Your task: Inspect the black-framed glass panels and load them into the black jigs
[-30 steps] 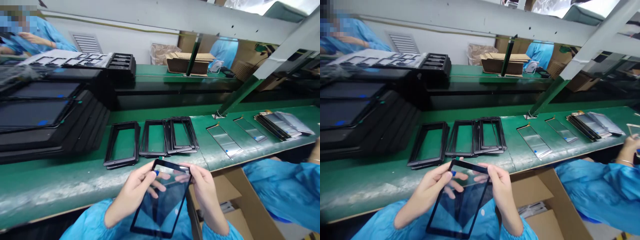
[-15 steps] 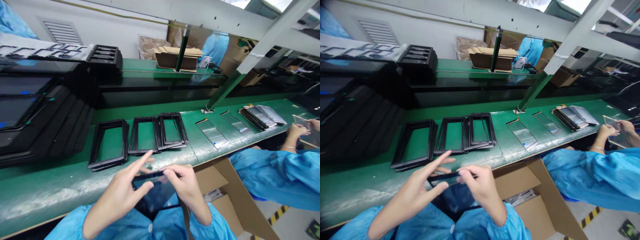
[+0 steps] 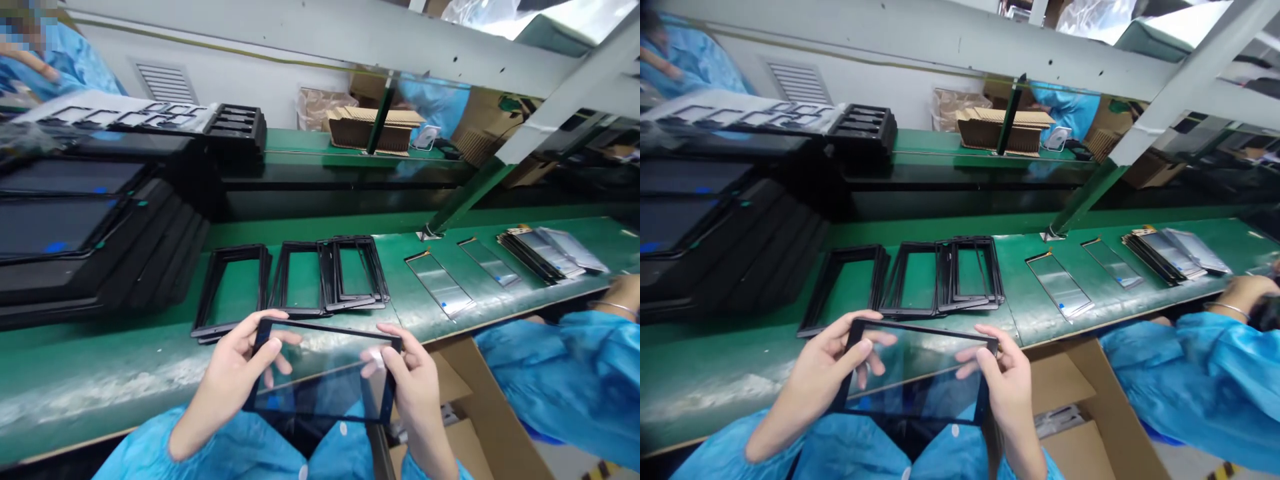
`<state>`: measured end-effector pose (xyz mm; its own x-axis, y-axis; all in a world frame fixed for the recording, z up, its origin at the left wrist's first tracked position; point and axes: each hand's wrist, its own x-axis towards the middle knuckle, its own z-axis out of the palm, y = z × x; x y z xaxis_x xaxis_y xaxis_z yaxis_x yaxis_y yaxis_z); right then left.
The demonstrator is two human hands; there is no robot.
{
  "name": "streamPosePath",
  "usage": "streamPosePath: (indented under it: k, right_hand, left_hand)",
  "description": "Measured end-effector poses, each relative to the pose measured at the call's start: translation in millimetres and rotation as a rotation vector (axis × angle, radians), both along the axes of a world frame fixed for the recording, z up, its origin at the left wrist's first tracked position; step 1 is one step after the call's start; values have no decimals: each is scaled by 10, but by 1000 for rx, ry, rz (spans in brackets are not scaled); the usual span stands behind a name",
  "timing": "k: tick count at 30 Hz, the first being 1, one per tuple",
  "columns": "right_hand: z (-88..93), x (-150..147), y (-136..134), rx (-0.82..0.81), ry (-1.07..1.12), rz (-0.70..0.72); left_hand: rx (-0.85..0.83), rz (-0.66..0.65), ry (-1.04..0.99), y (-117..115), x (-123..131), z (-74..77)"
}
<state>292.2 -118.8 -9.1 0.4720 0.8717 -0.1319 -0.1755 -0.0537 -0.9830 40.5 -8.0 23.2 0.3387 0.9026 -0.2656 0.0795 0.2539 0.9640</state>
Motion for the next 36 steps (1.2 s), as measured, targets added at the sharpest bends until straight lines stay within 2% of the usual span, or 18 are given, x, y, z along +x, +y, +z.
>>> streamPosePath:
  k: [3,6,8,11,13,15,17,18,20,21,22,23,25,27,29,31,34,36]
  right_hand:
    - [77,-78,18,-33,-61,-17]
    - [132,-114,31,-57,-108,-11]
    - [137,-173,30,-71,-119,-10]
    - [76,-315,4,-91,-120,-49]
    - [-16,-382,-11,-93,-120,-87]
    - [-132,-377,14,-89,-104,-112]
    - [-240,-298,112,-74,-48,-122]
    - [-281,-241,190,-53,5,-124]
    - [-328,-141,393,25,150,-128]
    - [-335,-119,510,82,228,-139]
    - [-330,-130,633,140,305,-138]
    - [-315,-178,757,196,377,-124]
    - [-260,-377,993,288,499,-59]
    - [-180,-646,1193,340,578,57]
    - [-100,-869,1339,352,579,168]
    - [-56,-965,1427,345,510,229]
    - [-105,-885,1462,348,389,228]
    - [-198,-773,1444,357,349,223]
  left_hand:
    - [173,2,109,30,-21,-17]
    - [656,-57,332,100,-5,28]
    - [919,-231,441,141,54,76]
    - [968,-544,452,167,193,137]
    - [908,-651,446,182,265,165]
    - [910,-686,446,212,274,198]
    - [997,-623,441,248,202,251]
    - [1046,-519,430,261,141,285]
    - [1061,-139,339,268,3,354]
    - [994,50,238,260,-60,383]
    - [879,166,105,244,-108,405]
    - [739,199,-39,221,-140,419]
    - [473,90,-260,163,-158,433]
    - [340,15,-304,126,-162,463]
    - [415,73,-197,165,-229,555]
    - [705,69,18,341,-407,731]
    - [1235,-106,537,916,-816,1103]
    - [1200,-55,1005,1457,-1078,1336]
